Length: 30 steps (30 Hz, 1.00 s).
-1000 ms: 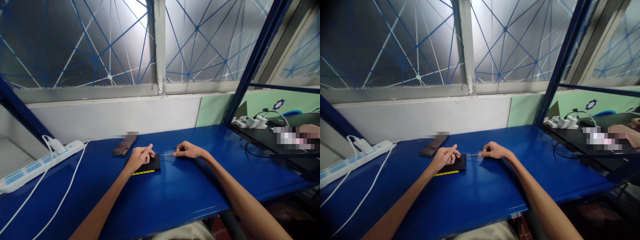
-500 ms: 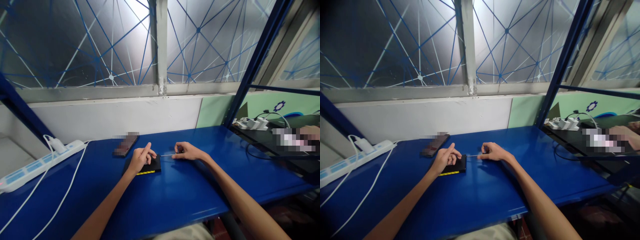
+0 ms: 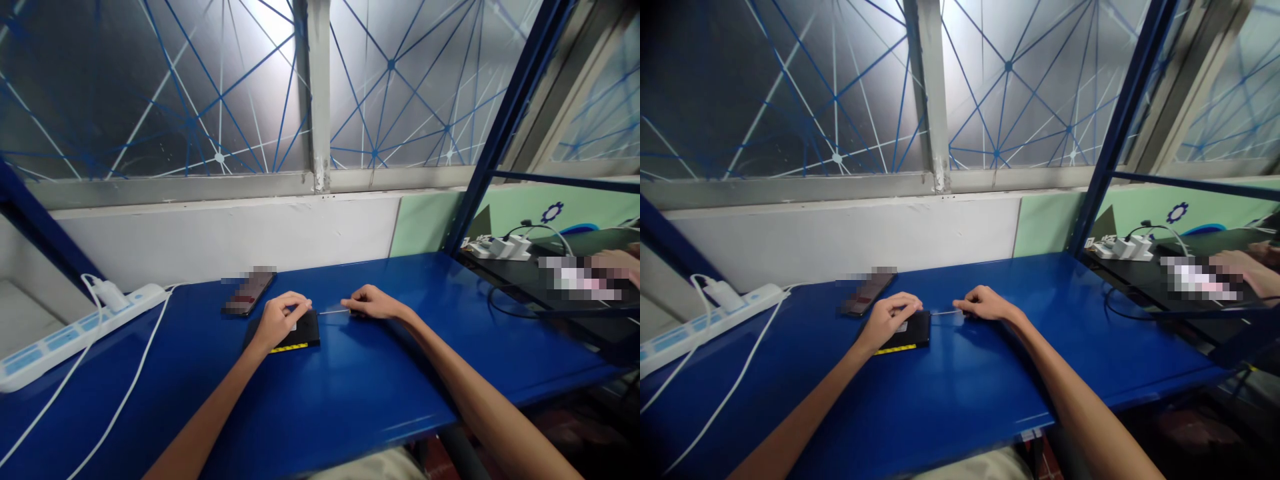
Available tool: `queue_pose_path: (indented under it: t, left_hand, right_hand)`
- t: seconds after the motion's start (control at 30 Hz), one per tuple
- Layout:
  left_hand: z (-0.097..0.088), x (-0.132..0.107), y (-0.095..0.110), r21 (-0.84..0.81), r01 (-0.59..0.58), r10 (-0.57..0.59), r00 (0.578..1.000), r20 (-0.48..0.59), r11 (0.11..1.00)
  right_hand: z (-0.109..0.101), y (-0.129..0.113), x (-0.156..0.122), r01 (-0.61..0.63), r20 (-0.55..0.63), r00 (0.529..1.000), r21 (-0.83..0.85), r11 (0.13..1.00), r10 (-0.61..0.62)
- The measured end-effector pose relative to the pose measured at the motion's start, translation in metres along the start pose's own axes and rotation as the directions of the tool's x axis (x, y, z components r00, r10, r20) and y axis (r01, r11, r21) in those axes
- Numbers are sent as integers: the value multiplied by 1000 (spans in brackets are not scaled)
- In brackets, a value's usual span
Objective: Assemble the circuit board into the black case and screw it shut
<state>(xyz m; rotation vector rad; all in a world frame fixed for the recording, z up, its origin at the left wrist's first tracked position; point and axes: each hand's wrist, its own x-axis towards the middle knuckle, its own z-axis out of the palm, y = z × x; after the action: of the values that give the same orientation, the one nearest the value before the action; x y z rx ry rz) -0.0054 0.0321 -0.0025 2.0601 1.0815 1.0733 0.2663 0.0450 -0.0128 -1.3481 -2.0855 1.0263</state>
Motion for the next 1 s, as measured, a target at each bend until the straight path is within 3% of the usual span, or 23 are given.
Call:
queue_pose_path:
  t: [0.13,0.43,0.83,1.0]
  left_hand:
    - [1,1,-2,103,-29,30,1000,-4,994]
    - [5,0,-5,214,-46,26,995,95,976]
    - [4,0,-6,238,-101,70,988,135,966]
    - [4,0,-5,263,-115,76,986,151,958]
  right_hand:
    - [3,-1,1,-96,20,995,-10,995,96]
    - [-3,-5,-1,44,-80,995,-243,969,-65]
    - [-3,0,-3,56,7,998,-100,993,-56]
    - [0,3,0,80,-60,994,-172,982,-91]
